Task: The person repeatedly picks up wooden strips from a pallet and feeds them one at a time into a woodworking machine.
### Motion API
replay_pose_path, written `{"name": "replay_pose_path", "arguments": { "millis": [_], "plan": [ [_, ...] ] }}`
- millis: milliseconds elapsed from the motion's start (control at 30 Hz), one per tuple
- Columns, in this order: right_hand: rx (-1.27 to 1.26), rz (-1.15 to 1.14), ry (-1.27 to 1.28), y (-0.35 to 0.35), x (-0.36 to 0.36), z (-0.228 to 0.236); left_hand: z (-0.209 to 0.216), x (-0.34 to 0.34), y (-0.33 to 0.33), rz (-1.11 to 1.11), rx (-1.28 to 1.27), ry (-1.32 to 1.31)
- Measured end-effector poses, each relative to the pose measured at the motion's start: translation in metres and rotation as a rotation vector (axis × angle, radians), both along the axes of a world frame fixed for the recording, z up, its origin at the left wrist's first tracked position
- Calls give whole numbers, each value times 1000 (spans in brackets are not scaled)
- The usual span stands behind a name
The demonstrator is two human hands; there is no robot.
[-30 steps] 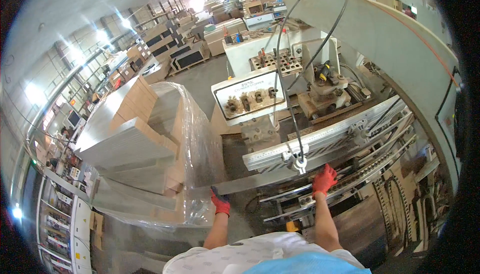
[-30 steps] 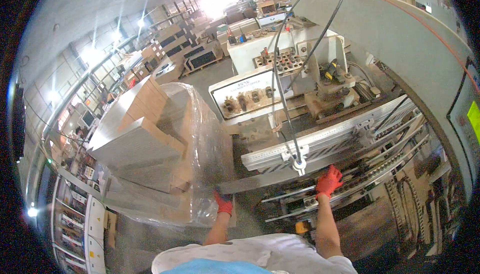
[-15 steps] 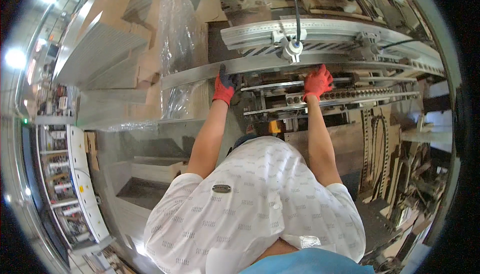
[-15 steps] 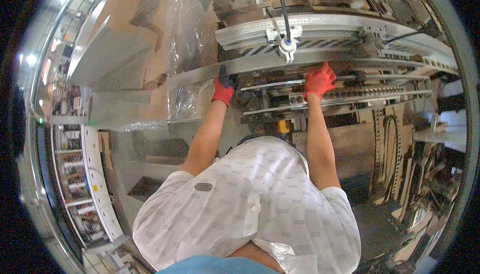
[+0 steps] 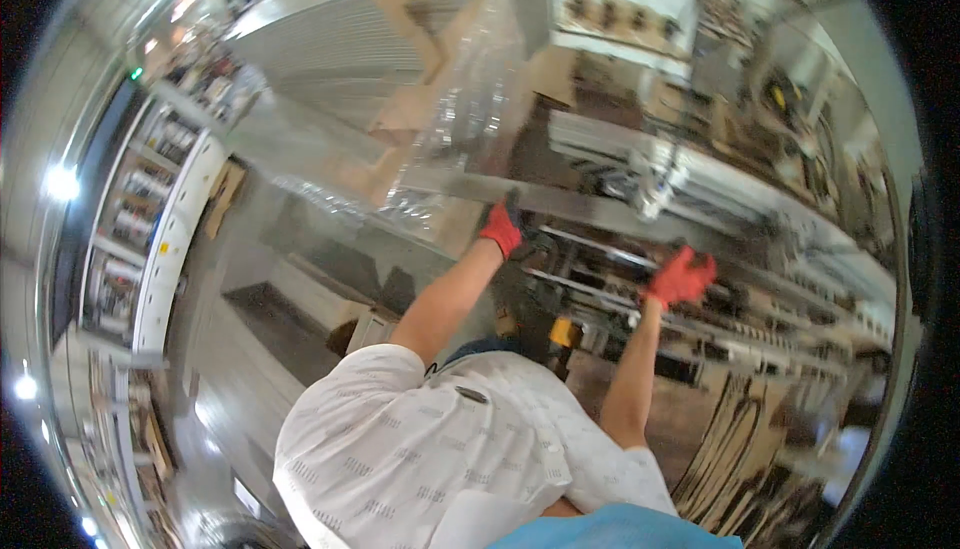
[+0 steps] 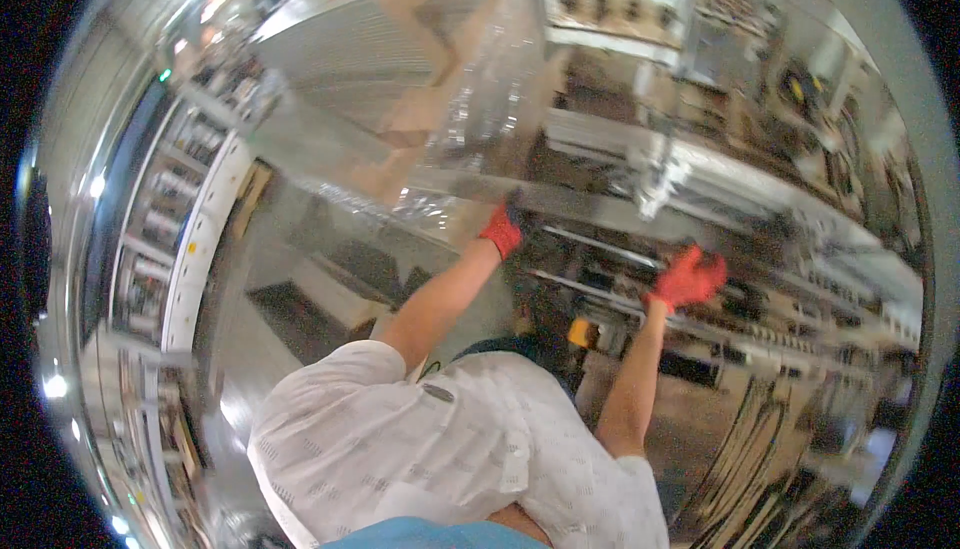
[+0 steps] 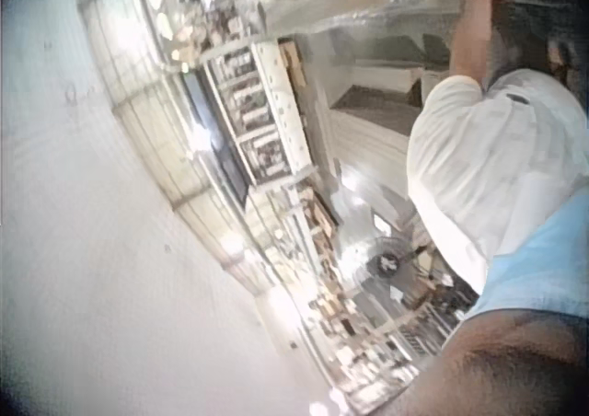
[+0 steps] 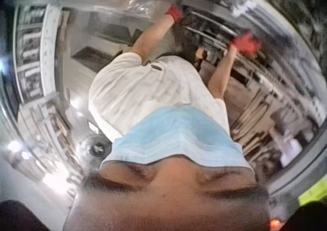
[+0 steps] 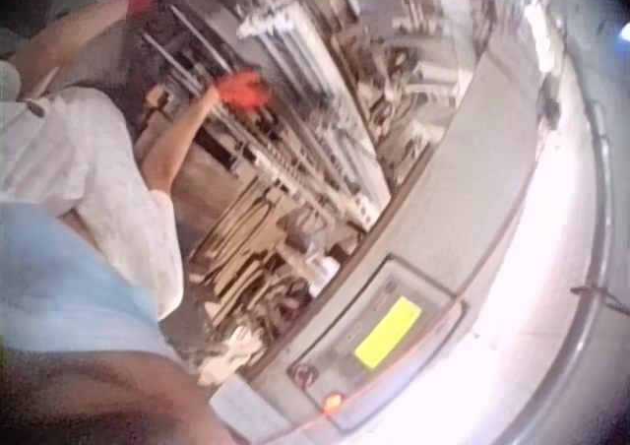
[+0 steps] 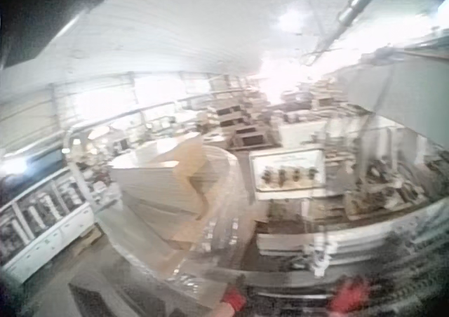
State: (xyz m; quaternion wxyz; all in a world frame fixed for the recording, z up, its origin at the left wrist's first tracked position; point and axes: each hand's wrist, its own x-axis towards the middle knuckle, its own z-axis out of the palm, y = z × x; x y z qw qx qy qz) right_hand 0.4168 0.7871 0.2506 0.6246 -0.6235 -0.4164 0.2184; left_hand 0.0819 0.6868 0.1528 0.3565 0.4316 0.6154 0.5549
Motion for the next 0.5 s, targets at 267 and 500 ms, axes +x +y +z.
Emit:
{"name": "replay_pose_path", "arguments": {
  "millis": [267,500],
  "plan": [
    [-75,202,-59,-34,51,34,53,19,-155,514,49,-1121],
    [-1,983,-124,-110,-43,15,39,-34,-242,817,535,-1332]
  ]
}}
